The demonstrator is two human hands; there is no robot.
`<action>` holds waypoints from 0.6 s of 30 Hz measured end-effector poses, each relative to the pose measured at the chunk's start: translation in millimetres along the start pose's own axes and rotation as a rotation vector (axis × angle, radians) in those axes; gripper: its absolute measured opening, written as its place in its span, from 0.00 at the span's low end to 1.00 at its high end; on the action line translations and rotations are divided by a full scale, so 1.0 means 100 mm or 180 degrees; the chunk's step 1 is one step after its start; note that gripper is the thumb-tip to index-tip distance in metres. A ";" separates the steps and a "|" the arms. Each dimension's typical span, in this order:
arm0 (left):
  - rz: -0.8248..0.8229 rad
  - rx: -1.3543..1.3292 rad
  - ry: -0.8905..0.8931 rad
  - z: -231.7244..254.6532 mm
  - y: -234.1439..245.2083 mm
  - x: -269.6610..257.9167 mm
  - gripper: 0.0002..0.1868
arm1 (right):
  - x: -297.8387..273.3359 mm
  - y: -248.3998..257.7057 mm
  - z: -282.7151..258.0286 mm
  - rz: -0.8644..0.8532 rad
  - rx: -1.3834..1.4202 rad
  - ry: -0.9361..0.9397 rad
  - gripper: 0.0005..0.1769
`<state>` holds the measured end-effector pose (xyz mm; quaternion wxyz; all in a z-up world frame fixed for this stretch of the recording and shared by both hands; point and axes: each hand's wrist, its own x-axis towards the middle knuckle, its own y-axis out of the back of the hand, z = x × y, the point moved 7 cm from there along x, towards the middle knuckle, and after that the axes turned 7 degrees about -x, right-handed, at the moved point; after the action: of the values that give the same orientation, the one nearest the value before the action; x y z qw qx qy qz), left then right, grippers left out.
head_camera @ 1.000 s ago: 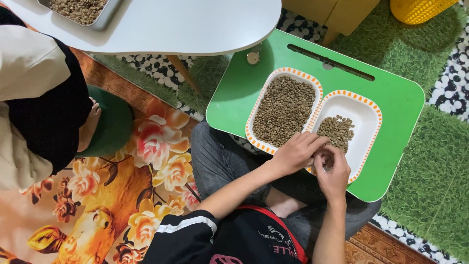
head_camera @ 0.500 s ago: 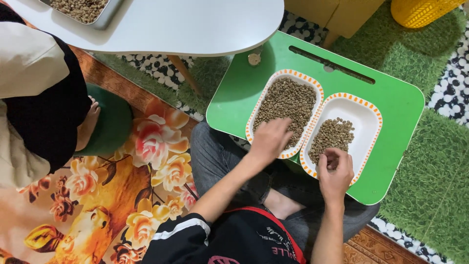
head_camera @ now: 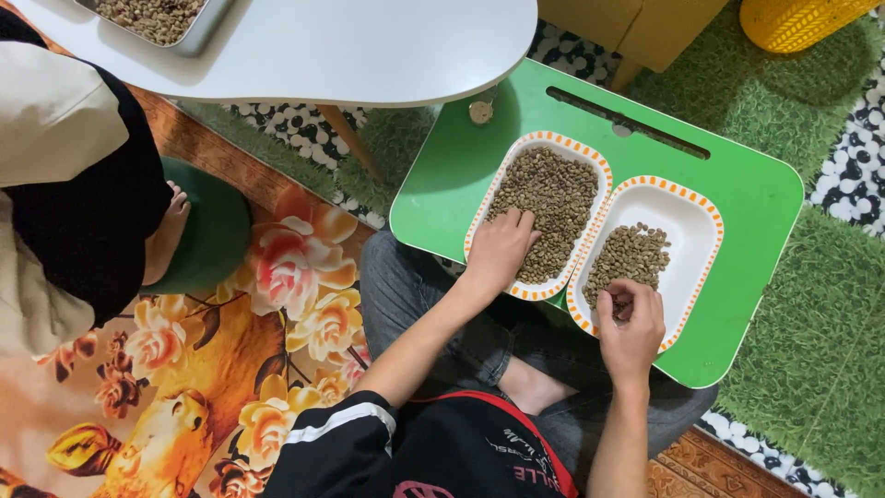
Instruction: Manually sorting coffee beans by picking them from one tray and placing them into another.
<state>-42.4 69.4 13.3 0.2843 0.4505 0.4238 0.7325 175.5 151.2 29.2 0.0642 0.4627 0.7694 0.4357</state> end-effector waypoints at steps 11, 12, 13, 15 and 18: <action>0.0227 -0.0460 -0.0266 0.08 0.24 0.03 0.10 | 0.02 0.01 -0.05 0.0007 -0.0105 0.0143 0.08; 0.0226 -0.0459 -0.0265 0.07 0.22 0.03 0.10 | 0.02 0.01 -0.06 0.0006 -0.0103 0.0143 0.08; 0.0259 -0.0505 -0.0280 0.06 0.21 0.02 0.11 | 0.02 0.02 -0.07 0.0007 -0.0099 0.0150 0.08; 0.0291 -0.0552 -0.0297 0.06 0.21 0.02 0.12 | 0.02 0.01 -0.06 0.0010 -0.0094 0.0155 0.08; 0.0316 -0.0704 -0.0290 0.05 0.22 -0.01 0.12 | 0.01 0.01 -0.06 0.0039 -0.0105 0.0205 0.08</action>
<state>-38.6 60.2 33.1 0.3147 0.4696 0.3042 0.7667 172.4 148.4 34.5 0.0443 0.4520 0.7609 0.4634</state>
